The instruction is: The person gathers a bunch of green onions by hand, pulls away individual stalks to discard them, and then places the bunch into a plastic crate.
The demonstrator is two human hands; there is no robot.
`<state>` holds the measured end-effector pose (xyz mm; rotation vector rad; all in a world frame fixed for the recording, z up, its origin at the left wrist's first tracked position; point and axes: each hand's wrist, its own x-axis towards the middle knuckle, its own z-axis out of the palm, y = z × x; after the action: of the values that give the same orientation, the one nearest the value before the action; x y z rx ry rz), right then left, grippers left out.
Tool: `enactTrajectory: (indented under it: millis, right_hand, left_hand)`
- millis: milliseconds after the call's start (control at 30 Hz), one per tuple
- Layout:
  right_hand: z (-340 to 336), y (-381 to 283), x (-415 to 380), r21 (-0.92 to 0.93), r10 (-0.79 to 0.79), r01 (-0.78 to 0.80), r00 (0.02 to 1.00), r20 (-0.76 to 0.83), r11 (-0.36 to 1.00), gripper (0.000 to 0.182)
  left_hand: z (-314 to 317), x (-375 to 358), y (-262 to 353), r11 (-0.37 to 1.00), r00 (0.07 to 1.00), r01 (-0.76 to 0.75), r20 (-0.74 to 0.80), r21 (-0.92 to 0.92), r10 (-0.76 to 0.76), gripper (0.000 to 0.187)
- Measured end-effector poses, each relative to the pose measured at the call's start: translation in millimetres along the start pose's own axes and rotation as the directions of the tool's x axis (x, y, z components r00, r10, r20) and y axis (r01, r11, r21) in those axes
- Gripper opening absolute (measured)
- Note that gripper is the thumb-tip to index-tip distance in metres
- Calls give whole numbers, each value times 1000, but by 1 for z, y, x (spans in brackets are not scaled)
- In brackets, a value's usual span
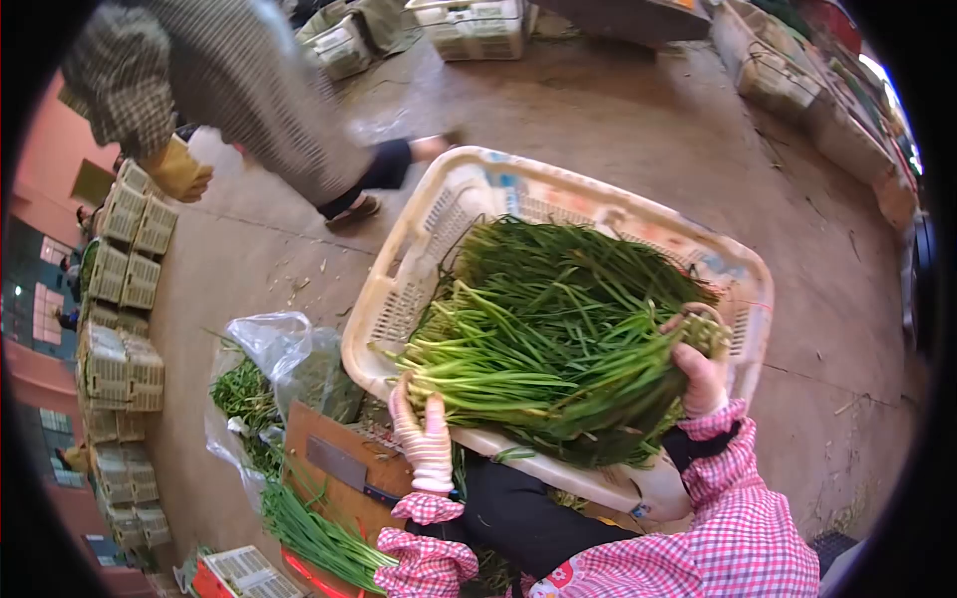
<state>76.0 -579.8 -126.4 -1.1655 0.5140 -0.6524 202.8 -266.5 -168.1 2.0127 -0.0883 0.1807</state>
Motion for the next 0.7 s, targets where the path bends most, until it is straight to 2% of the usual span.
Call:
enactTrajectory:
  millis: [67, 133, 200, 233, 300, 333, 367, 433, 467, 500, 533, 567, 600, 633, 667, 700]
  right_hand:
    - [-2, -12, 6, 16, -15, 15, 1000, 10, 1000, 53]
    - [6, -43, 9, 99, -54, 50, 998, 38, 994, 54]
    - [12, -88, 5, 120, -217, 209, 975, 55, 971, 55]
    - [6, -102, 5, 154, -294, 284, 955, 48, 946, 56]
    - [2, -138, -4, 245, -406, 380, 911, 66, 892, 57]
    - [-2, -152, -8, 254, -468, 436, 880, 79, 863, 58]
    - [-6, -163, -12, 265, -523, 486, 847, 93, 833, 59]
    - [-11, -180, -22, 251, -585, 546, 803, 116, 799, 59]
    - [-13, -185, -28, 234, -626, 590, 769, 131, 773, 58]
    - [-14, -186, -33, 244, -630, 591, 766, 131, 769, 58]
    - [-14, -184, -37, 116, -639, 629, 756, 138, 769, 57]
    - [-14, -182, -41, -16, -646, 655, 749, 146, 756, 56]
    - [-6, -180, -47, -54, -633, 648, 756, 168, 760, 52]
    - [-6, -175, -53, -149, -613, 639, 767, 187, 755, 50]
    - [-4, -177, -56, -179, -698, 734, 679, 229, 655, 47]
    - [-1, -177, -60, -202, -763, 812, 584, 277, 548, 44]
  left_hand:
    - [-10, -1, 12, 999, 995, -26, 94, 47, 22, 54]
    - [-24, -2, -5, 990, 976, -61, 217, 130, 31, 57]
    - [-30, -5, -2, 966, 955, -120, 292, 230, 49, 59]
    - [-31, -8, -1, 954, 964, -109, 266, 280, 32, 65]
    - [-28, -16, 17, 891, 999, -48, 23, 451, 42, 71]
    - [-29, -19, 33, 870, 999, -21, -27, 492, 40, 74]
    - [-30, -22, 52, 877, 998, -30, -38, 480, 55, 74]
    - [-32, -34, 92, 953, 970, -200, -92, 229, 226, 75]
    - [-31, -43, 120, 978, 976, -208, -64, 14, 208, 74]
    - [-30, -58, 158, 952, 992, -117, 21, -284, 128, 72]
    - [-30, -77, 184, 869, 985, 68, 169, -491, 18, 70]
    - [-29, -96, 198, 777, 947, 199, 323, -597, 6, 67]
    - [-27, -113, 211, 710, 890, 252, 445, -658, 97, 61]
    - [-28, -130, 227, 632, 782, 448, 619, -633, 66, 64]
    - [-25, -146, 228, 490, 664, 638, 747, -594, 40, 63]
    - [-21, -160, 225, 334, 506, 805, 861, -490, 43, 65]
